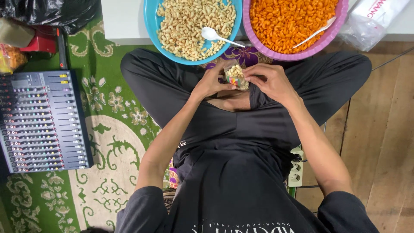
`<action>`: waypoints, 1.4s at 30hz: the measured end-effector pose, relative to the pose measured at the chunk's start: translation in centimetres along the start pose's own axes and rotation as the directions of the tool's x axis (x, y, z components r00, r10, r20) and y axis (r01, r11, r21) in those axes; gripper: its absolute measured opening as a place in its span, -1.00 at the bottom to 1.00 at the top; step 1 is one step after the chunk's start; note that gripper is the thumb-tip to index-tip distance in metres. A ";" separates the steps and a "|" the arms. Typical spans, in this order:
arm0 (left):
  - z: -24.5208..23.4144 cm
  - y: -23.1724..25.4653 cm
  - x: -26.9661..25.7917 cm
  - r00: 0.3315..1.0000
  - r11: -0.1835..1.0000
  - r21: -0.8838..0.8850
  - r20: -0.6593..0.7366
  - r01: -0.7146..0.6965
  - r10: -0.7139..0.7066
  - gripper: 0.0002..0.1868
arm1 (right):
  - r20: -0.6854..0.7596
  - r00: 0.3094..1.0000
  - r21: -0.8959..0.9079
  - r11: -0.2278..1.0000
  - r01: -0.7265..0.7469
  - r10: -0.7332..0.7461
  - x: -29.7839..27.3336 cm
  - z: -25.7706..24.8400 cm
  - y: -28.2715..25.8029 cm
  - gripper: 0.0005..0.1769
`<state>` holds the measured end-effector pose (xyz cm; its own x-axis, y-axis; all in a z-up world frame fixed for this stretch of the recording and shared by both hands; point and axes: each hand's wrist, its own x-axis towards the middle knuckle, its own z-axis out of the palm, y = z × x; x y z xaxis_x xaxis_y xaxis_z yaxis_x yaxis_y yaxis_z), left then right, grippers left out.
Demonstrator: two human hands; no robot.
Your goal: Packaging snacks from bowls into small plastic bags using a spoon
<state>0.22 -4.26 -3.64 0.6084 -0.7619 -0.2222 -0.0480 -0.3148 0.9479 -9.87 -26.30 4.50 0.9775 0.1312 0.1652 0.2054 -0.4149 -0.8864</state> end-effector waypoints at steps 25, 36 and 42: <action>4.6 2.1 -7.7 0.897 0.958 -0.242 -0.440 -0.153 0.033 -0.49 | -0.368 0.831 0.496 0.844 -0.205 0.417 -6.0 9.4 -4.2 -0.41; 4.2 5.8 -10.2 0.927 0.934 -0.313 -0.373 -0.174 0.048 -0.10 | -0.399 0.824 0.550 0.824 -0.137 0.403 -7.0 9.4 -3.6 -0.53; 4.5 3.9 -10.1 0.915 0.904 -0.393 -0.404 -0.172 -0.002 -0.14 | -0.405 0.838 0.546 0.832 -0.099 0.366 -7.4 9.9 -4.9 -0.50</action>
<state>-9.66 -0.29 1.28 0.8766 -0.4678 -0.1128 0.1632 0.0685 0.9842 -18.60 -16.33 3.37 0.9136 -0.4066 -0.0107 0.0478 0.1335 -0.9899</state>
